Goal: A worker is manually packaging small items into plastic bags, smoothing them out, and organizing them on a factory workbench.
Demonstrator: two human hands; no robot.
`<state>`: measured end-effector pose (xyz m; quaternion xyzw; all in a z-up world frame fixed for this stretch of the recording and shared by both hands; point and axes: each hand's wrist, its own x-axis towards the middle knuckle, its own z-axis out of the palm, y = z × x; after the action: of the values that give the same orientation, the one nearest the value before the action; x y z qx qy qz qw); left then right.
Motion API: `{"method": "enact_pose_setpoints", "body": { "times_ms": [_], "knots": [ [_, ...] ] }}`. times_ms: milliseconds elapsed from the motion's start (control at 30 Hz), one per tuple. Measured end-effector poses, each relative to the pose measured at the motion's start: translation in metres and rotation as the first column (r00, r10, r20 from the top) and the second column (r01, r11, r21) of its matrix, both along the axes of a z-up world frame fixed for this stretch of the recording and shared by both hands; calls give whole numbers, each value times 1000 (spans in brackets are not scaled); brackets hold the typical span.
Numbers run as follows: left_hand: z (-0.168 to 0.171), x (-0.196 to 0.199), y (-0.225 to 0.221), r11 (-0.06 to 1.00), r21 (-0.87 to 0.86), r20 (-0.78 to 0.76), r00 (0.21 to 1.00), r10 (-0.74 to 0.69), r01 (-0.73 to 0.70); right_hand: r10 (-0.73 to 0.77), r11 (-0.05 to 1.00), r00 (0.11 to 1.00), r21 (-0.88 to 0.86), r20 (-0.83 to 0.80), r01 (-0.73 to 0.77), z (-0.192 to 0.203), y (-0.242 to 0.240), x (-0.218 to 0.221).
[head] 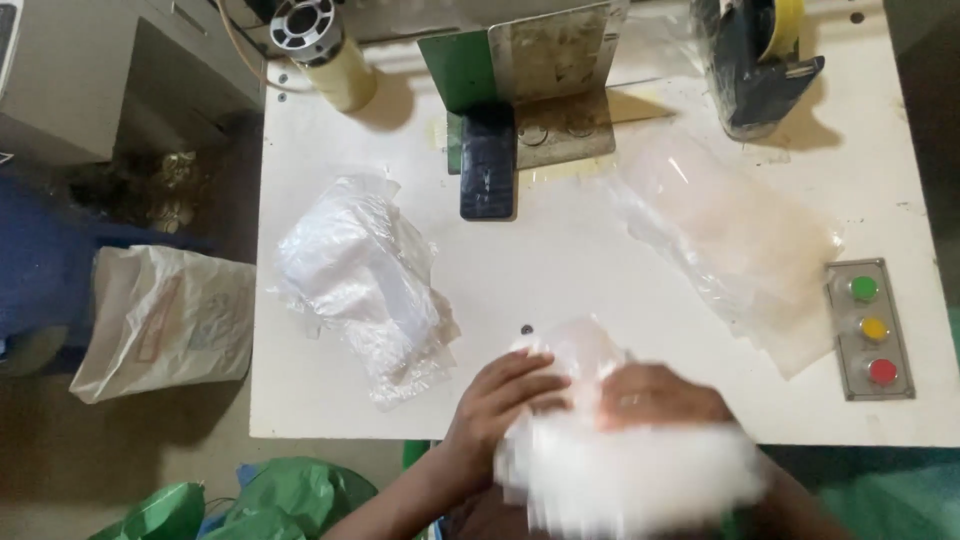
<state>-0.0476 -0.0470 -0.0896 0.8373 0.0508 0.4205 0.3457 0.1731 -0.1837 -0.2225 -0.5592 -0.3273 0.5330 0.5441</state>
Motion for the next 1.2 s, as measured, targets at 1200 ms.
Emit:
{"method": "enact_pose_setpoints", "body": {
  "times_ms": [1200],
  "knots": [
    [-2, -3, -1, 585, -678, -553, 833, -7, -445, -375, 868, 827, -471, -419, 155, 93, 2, -44]
  ]
}}
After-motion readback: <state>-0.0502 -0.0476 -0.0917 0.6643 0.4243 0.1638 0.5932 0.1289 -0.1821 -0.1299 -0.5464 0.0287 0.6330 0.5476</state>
